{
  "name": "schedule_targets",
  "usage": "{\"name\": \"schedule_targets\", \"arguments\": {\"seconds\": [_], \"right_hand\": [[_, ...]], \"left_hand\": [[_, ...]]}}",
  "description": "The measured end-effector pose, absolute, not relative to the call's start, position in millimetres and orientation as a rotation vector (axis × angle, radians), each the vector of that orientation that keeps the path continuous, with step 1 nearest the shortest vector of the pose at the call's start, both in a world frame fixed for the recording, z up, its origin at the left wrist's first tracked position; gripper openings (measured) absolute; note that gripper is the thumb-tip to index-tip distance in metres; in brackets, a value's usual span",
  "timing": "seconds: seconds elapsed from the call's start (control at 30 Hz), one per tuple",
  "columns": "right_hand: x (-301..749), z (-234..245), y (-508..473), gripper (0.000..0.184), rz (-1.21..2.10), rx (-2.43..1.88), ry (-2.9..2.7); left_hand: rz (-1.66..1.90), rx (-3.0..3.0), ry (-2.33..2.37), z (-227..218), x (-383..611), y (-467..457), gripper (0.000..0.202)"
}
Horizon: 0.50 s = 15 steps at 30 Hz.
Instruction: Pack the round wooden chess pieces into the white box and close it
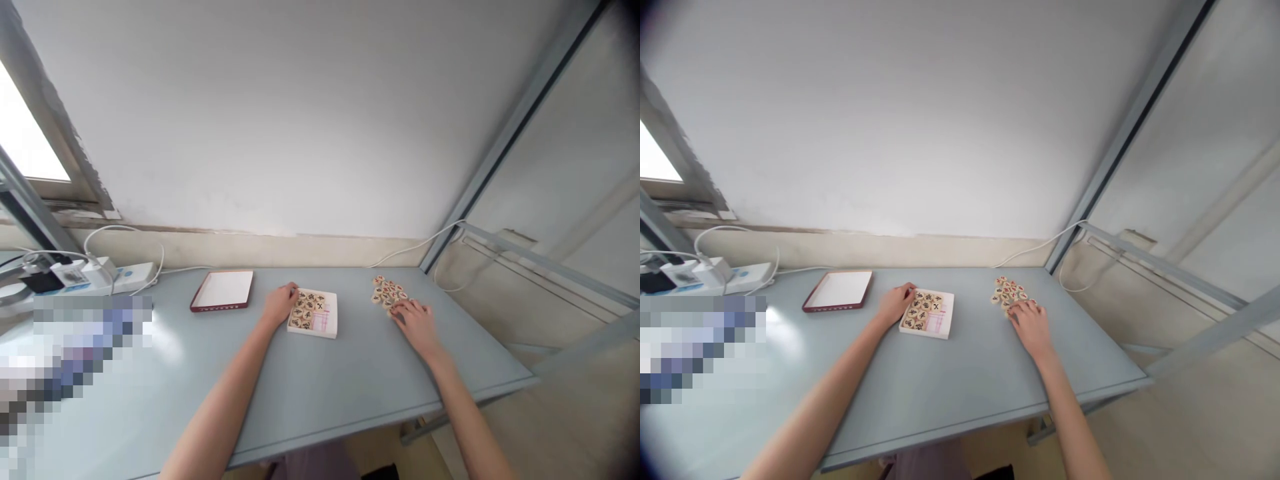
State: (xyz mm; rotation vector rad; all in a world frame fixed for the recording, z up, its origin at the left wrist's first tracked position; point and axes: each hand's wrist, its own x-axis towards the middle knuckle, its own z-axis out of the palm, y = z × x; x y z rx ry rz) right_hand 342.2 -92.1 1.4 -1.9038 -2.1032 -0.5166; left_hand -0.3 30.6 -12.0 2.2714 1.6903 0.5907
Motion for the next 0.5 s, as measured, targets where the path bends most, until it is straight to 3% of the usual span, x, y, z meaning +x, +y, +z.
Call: {"name": "schedule_targets", "arguments": {"seconds": [0.17,0.4,0.5], "right_hand": [[334.6,9.2,-87.3,0.019,-0.668,-1.963,-2.074],[261.1,45.5,-62.8,0.023,-0.041,-1.469,-2.404],[218.7,45.0,-41.5,0.026,0.032,-1.348,-2.541]], "left_hand": [[0.589,2.272,1.702,-11.4,0.0,29.3,0.033],[0.601,2.266,1.687,-10.2,-0.5,28.9,0.032],[0.605,2.273,1.684,-10.7,-0.6,28.4,0.032]]}}
